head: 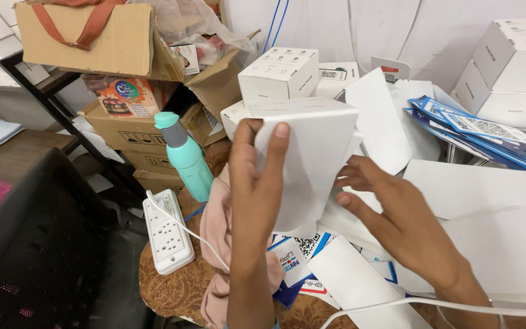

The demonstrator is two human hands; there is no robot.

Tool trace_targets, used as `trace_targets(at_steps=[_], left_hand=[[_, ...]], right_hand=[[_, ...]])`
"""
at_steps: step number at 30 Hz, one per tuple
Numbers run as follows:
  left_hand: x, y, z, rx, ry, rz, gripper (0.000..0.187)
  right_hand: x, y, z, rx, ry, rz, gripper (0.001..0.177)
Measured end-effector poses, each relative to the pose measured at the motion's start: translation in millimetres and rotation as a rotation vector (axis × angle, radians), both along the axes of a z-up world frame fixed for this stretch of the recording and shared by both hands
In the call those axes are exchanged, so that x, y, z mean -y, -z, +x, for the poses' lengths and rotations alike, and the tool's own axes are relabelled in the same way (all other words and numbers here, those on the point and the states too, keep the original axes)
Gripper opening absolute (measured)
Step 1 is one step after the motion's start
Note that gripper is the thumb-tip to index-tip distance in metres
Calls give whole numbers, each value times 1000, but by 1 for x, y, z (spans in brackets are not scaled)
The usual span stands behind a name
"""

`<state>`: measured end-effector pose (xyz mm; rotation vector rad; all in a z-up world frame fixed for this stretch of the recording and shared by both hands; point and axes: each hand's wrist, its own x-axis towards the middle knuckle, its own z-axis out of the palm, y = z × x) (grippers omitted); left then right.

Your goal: The person organizes boxes and papers on a table by moving white boxes, stacking paper sheets, and placing stickers on some of the boxes.

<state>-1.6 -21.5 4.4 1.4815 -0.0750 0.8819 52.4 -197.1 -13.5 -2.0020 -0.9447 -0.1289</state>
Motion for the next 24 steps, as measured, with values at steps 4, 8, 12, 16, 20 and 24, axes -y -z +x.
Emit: trace_targets(at_steps=[4, 8, 12, 16, 20, 24], left_hand=[[16, -2, 5, -180, -96, 114, 38], [20, 0, 6, -193, -88, 162, 42], [18, 0, 8, -189, -69, 175, 44], [17, 1, 8, -209, -62, 137, 44], [18, 2, 8, -127, -78, 164, 43], [15, -3, 5, -201, -37, 171, 41]], right_hand=[[-5, 8, 3, -152, 42, 60, 56], [-3, 8, 13, -155, 42, 108, 55], [-5, 8, 13, -172, 101, 60, 47], [-7, 9, 14, -171, 100, 89, 44], [-7, 14, 14, -84, 68, 180, 36], [-8, 16, 25, -201, -2, 344, 44]])
